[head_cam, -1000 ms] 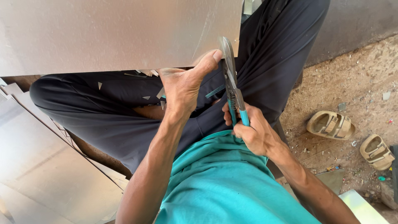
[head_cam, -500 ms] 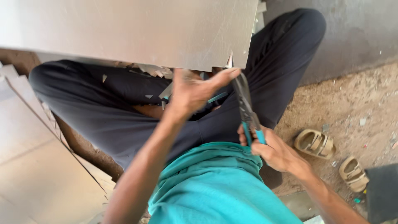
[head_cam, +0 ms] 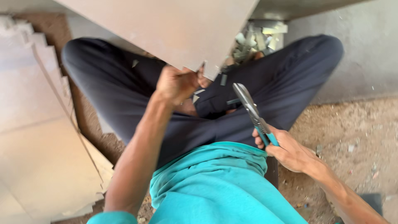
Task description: The person sits cross-legged on the floor and uses tin snips to cut small rectangular pieces from a large metal sheet. They repeatedly position the sheet, cut a piece, and drop the scrap onto a growing pile on the ground.
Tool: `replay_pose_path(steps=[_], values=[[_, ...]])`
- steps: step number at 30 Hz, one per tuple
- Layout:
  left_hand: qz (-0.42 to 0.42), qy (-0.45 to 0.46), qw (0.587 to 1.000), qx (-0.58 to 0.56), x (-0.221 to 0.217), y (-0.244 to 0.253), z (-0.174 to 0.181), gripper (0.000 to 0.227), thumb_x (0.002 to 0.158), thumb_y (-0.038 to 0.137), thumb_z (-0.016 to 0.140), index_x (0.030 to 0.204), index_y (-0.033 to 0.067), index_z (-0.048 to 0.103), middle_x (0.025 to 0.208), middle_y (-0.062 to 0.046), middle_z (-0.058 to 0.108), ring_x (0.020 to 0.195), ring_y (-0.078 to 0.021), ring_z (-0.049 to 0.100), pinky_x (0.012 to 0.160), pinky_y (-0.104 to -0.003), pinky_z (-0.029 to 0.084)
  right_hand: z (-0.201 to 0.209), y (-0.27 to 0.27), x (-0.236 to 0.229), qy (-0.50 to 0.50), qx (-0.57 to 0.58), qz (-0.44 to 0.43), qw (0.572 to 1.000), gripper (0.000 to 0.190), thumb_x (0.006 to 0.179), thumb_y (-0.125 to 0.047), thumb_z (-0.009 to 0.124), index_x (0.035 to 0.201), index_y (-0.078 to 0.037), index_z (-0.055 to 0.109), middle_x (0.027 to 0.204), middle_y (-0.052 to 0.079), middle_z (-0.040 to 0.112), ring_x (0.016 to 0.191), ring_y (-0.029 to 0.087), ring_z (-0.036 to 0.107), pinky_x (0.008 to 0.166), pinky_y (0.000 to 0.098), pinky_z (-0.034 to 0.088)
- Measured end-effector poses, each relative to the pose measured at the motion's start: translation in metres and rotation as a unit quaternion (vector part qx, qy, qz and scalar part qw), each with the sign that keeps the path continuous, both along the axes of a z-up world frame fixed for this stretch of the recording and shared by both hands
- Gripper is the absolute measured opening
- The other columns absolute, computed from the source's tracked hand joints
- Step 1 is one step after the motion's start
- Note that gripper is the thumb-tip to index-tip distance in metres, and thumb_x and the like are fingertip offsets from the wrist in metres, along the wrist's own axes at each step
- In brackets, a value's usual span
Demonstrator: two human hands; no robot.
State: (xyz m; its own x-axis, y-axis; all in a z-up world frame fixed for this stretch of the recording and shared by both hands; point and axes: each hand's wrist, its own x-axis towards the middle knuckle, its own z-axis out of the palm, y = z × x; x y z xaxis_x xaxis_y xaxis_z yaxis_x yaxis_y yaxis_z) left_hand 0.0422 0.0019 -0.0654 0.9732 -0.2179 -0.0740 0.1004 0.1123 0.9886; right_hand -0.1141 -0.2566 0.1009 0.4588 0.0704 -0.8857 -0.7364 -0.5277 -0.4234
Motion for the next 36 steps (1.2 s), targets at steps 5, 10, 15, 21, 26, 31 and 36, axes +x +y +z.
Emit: replay_pose_path(steps=[5,10,15,21,26,31,36], values=[[0.094,-0.069,0.993,0.031,-0.012,-0.010,0.022,0.020,0.095,0.009,0.078,0.110,-0.0001,0.069,0.096,-0.012,0.064,0.071,-0.0173,0.056,0.066,-0.029,0.047,-0.004,-0.004,0.009,-0.014,-0.037,0.086,0.996,0.056,0.067,-0.004,0.054,0.123,-0.008,0.057,0.107,0.007,0.063,0.104,0.020,0.062,0.094,0.0363,0.054],[0.154,-0.190,0.965,0.099,-0.016,-0.004,0.039,0.015,0.089,0.000,0.080,0.099,0.0002,0.068,0.098,-0.012,0.067,0.087,-0.0271,0.064,0.076,-0.035,0.052,0.004,-0.008,0.036,-0.009,-0.058,0.106,0.993,0.050,0.070,-0.004,0.050,0.119,-0.004,0.058,0.102,0.011,0.068,0.099,0.023,0.067,0.090,0.0395,0.055],[0.111,-0.251,0.956,0.107,-0.021,0.012,0.050,0.025,0.082,0.005,0.083,0.105,0.0023,0.073,0.107,-0.011,0.069,0.098,-0.0271,0.067,0.083,-0.036,0.055,0.011,-0.010,0.054,-0.009,-0.081,0.142,0.986,0.052,0.072,-0.007,0.053,0.124,-0.006,0.059,0.105,0.009,0.066,0.101,0.021,0.066,0.089,0.0386,0.054],[0.128,-0.024,0.991,0.014,-0.031,-0.009,0.045,0.012,0.092,0.008,0.081,0.102,0.0032,0.078,0.087,-0.005,0.070,0.079,-0.0189,0.067,0.072,-0.032,0.054,0.006,-0.013,0.058,-0.010,-0.073,0.122,0.990,0.051,0.071,-0.007,0.052,0.121,-0.007,0.058,0.104,0.009,0.069,0.100,0.021,0.068,0.087,0.0393,0.054],[0.040,0.224,0.948,-0.221,-0.030,-0.017,0.027,0.021,0.087,0.008,0.078,0.104,-0.0031,0.071,0.091,-0.009,0.075,0.081,-0.0180,0.069,0.074,-0.031,0.056,0.005,-0.019,0.055,-0.004,-0.081,0.141,0.987,0.050,0.071,-0.009,0.055,0.121,-0.007,0.059,0.104,0.008,0.067,0.099,0.021,0.068,0.086,0.0386,0.054],[0.042,0.086,0.992,-0.082,-0.040,0.002,0.059,0.053,0.083,0.005,0.080,0.129,-0.0057,0.056,0.094,-0.011,0.073,0.086,-0.0132,0.069,0.077,-0.029,0.059,0.006,-0.018,0.058,-0.005,-0.060,0.143,0.988,0.058,0.067,-0.008,0.055,0.125,-0.006,0.060,0.106,0.009,0.067,0.101,0.021,0.067,0.090,0.0391,0.055],[0.116,0.174,0.954,-0.214,-0.049,-0.007,0.087,0.052,0.087,0.007,0.081,0.130,-0.0051,0.054,0.084,-0.009,0.074,0.075,-0.0097,0.067,0.071,-0.024,0.057,0.007,0.000,0.077,-0.017,-0.064,0.196,0.978,0.052,0.066,-0.010,0.058,0.118,-0.004,0.062,0.105,0.010,0.068,0.100,0.021,0.065,0.089,0.0389,0.056]])
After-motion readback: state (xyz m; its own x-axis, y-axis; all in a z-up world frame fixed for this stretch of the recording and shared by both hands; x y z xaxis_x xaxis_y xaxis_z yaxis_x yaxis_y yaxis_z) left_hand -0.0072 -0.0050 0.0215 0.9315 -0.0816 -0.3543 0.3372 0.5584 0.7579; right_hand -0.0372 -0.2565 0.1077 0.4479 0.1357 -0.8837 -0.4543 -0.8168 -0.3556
